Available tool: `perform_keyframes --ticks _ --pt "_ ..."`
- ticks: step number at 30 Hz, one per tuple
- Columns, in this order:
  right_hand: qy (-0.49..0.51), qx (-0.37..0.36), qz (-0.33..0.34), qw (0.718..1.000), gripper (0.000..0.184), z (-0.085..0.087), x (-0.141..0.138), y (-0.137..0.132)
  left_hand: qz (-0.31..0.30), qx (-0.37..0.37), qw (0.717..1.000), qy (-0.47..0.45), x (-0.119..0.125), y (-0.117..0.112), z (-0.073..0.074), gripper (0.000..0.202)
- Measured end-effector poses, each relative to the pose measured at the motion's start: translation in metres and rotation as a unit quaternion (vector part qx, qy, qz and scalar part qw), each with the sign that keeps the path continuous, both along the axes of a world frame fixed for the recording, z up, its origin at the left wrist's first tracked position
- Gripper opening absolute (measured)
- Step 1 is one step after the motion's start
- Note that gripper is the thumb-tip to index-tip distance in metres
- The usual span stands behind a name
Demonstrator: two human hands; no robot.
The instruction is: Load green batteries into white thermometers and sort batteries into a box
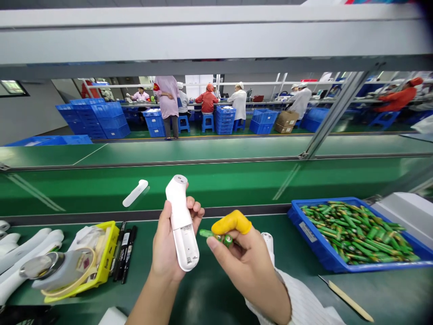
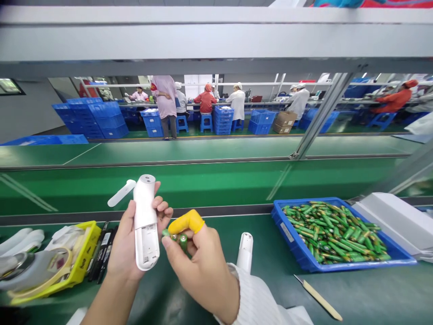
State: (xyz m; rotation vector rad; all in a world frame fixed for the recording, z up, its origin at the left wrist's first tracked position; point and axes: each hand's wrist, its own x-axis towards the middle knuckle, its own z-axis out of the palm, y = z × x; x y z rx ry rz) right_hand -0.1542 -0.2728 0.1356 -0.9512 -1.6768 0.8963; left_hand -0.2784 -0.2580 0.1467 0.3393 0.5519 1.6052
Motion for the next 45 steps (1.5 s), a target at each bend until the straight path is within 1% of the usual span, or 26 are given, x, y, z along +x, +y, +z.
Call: perform_keyframes --ticks 1,2,4,5,6,7,8,9,11,12,13,15,17,20,23,27,29,31,34,36,39,41,43,45 --pt "0.005 0.032 0.002 0.999 0.008 0.000 -0.001 -0.001 -0.001 0.002 1.000 0.000 0.001 0.000 0.000 0.030" --pt "-0.010 0.076 0.013 0.997 0.008 0.000 -0.002 -0.001 0.000 0.006 1.000 -0.001 0.001 0.000 -0.001 0.032" --pt "-0.080 0.172 0.045 0.981 0.014 0.002 -0.004 -0.002 0.009 0.018 1.000 -0.001 0.001 0.000 -0.001 0.035" --pt "-0.115 0.211 0.062 0.969 0.019 0.003 -0.005 -0.002 0.018 0.026 0.999 0.001 0.001 0.000 -0.001 0.036" --pt "-0.141 0.233 0.074 0.959 0.024 0.003 -0.005 -0.002 0.027 0.035 0.999 0.005 0.000 0.000 0.000 0.037" --pt "-0.156 0.231 0.084 0.957 0.027 0.004 -0.005 -0.002 0.033 0.045 0.998 0.009 0.000 -0.001 0.000 0.038" --pt "-0.160 0.202 0.092 0.962 0.027 0.003 -0.006 -0.002 0.035 0.056 0.998 0.014 -0.001 -0.001 0.000 0.039" --pt "-0.153 0.151 0.097 0.972 0.024 0.002 -0.006 -0.002 0.030 0.070 0.997 0.021 -0.001 -0.003 0.000 0.040" --pt "-0.112 0.022 0.118 0.986 0.020 -0.001 -0.007 -0.001 0.003 0.103 0.994 0.042 0.000 -0.005 -0.001 0.040" --pt "-0.085 -0.038 0.128 0.987 0.019 -0.003 -0.008 0.000 -0.013 0.119 0.991 0.056 0.001 -0.007 -0.002 0.040" --pt "-0.060 -0.083 0.135 0.986 0.019 -0.005 -0.009 0.001 -0.025 0.132 0.989 0.070 0.002 -0.008 -0.003 0.039" --pt "-0.020 -0.126 0.135 0.983 0.017 -0.006 -0.009 0.005 -0.030 0.135 0.987 0.084 0.004 -0.009 -0.004 0.038" --pt "0.016 -0.142 0.143 0.979 0.014 -0.003 -0.006 0.010 -0.013 0.112 0.991 0.070 0.004 -0.007 -0.004 0.036" --pt "0.097 -0.168 0.167 0.967 0.021 0.007 0.004 0.017 0.016 0.075 0.996 0.035 0.003 -0.004 -0.001 0.031" --pt "0.131 -0.175 0.130 0.967 0.025 0.015 0.014 0.018 0.027 0.075 0.996 0.029 0.002 -0.002 0.000 0.031" --pt "0.134 -0.154 0.077 0.976 0.028 0.015 0.014 0.011 0.022 0.086 0.995 0.054 0.005 -0.003 -0.002 0.033" --pt "0.149 -0.134 0.061 0.978 0.026 0.013 0.009 0.008 0.025 0.088 0.993 0.077 0.008 -0.005 -0.004 0.031" --pt "0.148 -0.107 0.046 0.982 0.022 0.010 0.005 0.006 0.013 0.084 0.992 0.095 0.011 -0.009 -0.004 0.029" --pt "0.103 -0.070 0.028 0.992 0.014 0.009 0.003 0.005 -0.010 0.080 0.991 0.106 0.011 -0.012 -0.004 0.028" --pt "0.058 -0.051 0.040 0.996 0.010 0.011 0.006 0.005 0.014 0.091 0.991 0.101 0.008 -0.011 -0.002 0.029" --pt "-0.037 -0.022 0.100 0.994 0.012 0.016 0.013 0.005 0.069 0.104 0.989 0.083 0.001 -0.007 -0.001 0.032" --pt "-0.075 -0.014 0.129 0.989 0.013 0.019 0.017 0.004 0.087 0.112 0.987 0.081 -0.002 -0.004 -0.002 0.031" --pt "-0.051 -0.021 0.129 0.990 0.016 0.021 0.018 0.004 0.083 0.121 0.985 0.091 -0.002 -0.003 -0.002 0.028" --pt "0.013 -0.037 0.105 0.994 0.014 0.021 0.018 0.005 0.059 0.121 0.985 0.105 0.001 -0.006 -0.003 0.027"
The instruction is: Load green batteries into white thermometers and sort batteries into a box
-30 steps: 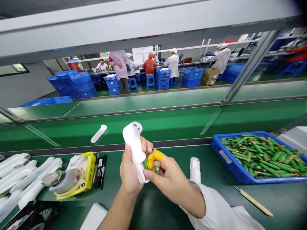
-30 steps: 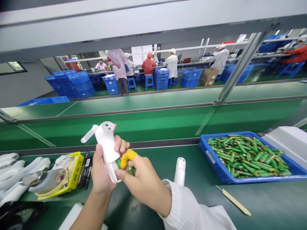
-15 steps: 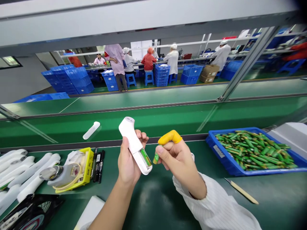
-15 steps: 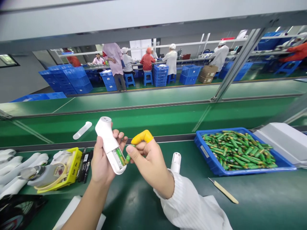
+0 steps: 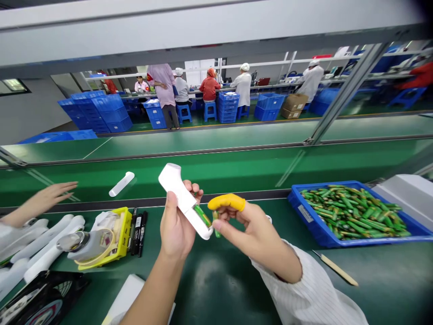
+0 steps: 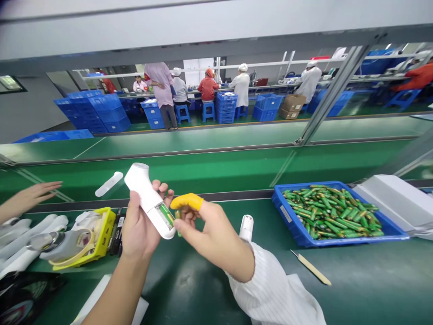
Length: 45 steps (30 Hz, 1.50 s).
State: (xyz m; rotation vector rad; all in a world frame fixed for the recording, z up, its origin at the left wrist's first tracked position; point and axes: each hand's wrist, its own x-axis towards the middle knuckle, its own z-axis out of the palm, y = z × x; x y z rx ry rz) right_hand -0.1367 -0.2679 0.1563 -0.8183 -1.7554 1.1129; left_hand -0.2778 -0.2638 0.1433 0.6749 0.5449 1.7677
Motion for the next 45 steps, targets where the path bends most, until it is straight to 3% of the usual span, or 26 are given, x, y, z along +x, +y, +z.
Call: perform_keyframes --ticks 3,6,8,11,13,17,19,22,27,31,34,37,41,45 --pt "0.080 -0.030 -0.060 0.995 0.011 -0.003 -0.004 0.001 -0.051 -0.023 0.998 0.026 0.007 -0.006 -0.001 0.029" --pt "0.096 -0.034 -0.084 0.991 0.013 -0.008 -0.010 0.001 -0.084 -0.028 0.995 0.042 0.010 -0.011 -0.003 0.033" --pt "0.084 -0.011 -0.061 0.995 0.019 -0.013 -0.015 -0.001 -0.052 -0.025 0.998 0.036 0.011 -0.011 -0.003 0.034" --pt "0.072 0.054 -0.009 0.996 0.038 -0.021 -0.023 -0.003 0.042 -0.019 0.999 0.019 0.010 -0.011 -0.003 0.033" --pt "0.088 0.075 -0.020 0.993 0.033 -0.026 -0.027 -0.003 0.081 -0.001 0.997 0.016 0.010 -0.010 -0.002 0.033" --pt "0.140 -0.002 -0.056 0.989 0.018 -0.028 -0.026 0.002 0.024 0.024 0.999 0.039 0.007 -0.009 0.000 0.038" --pt "0.145 -0.062 -0.024 0.987 0.020 -0.024 -0.022 0.005 -0.026 0.025 0.996 0.077 0.003 -0.008 0.001 0.038" --pt "0.134 -0.120 0.034 0.983 0.025 -0.016 -0.016 0.006 -0.038 0.041 0.989 0.138 -0.006 -0.005 0.000 0.032" --pt "0.114 -0.179 0.123 0.969 0.034 -0.013 -0.011 0.006 -0.094 0.027 0.982 0.164 -0.020 0.000 -0.001 0.039" --pt "0.063 -0.180 0.183 0.964 0.033 -0.014 -0.009 0.005 -0.100 0.086 0.979 0.154 -0.026 0.003 -0.003 0.048" --pt "0.032 -0.124 0.141 0.982 0.035 -0.015 -0.008 0.004 -0.106 0.106 0.977 0.151 -0.024 0.006 -0.007 0.044" --pt "0.039 -0.061 0.082 0.994 0.035 -0.019 -0.011 0.005 -0.121 0.073 0.977 0.159 -0.020 0.006 -0.009 0.048" --pt "0.060 -0.044 0.001 0.997 0.039 -0.026 -0.019 0.007 -0.123 0.021 0.973 0.196 -0.016 0.002 -0.010 0.054" --pt "-0.040 0.012 -0.007 0.999 0.038 -0.017 -0.008 0.015 -0.110 -0.020 0.967 0.229 -0.014 0.000 -0.008 0.054"
